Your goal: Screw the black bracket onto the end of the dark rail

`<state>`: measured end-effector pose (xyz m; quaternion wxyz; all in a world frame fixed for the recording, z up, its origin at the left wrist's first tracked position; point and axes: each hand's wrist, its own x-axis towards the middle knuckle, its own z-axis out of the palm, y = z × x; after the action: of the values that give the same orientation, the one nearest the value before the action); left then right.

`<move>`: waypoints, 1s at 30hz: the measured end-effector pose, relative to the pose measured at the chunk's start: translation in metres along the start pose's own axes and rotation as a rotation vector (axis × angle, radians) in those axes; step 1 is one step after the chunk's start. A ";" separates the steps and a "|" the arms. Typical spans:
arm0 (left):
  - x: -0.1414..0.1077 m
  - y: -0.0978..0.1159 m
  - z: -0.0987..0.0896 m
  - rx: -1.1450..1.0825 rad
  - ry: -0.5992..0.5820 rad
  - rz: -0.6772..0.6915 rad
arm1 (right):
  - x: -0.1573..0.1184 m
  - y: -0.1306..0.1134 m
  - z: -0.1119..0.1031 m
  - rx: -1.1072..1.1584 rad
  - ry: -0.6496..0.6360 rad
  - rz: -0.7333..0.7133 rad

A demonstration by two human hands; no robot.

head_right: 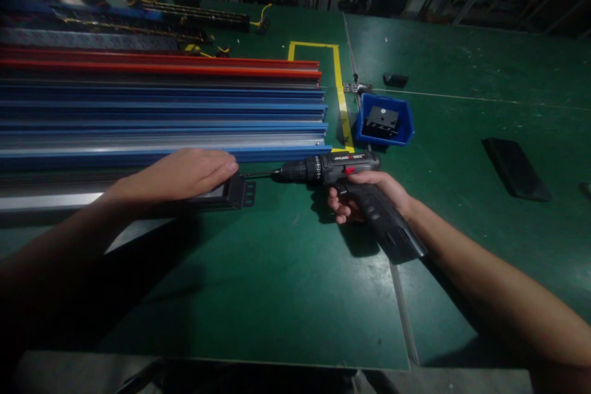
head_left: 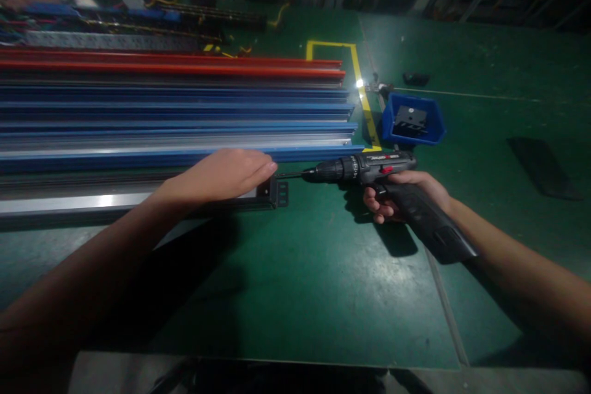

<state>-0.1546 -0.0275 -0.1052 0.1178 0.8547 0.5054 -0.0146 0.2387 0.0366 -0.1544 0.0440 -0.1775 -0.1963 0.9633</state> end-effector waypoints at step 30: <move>0.000 -0.004 0.003 -0.030 0.019 0.005 | -0.001 0.006 -0.005 -0.125 -0.015 -0.078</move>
<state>-0.1577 -0.0264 -0.1091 0.1260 0.8542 0.5045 0.0015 0.2415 0.0327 -0.1602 0.0687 -0.1650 -0.2630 0.9481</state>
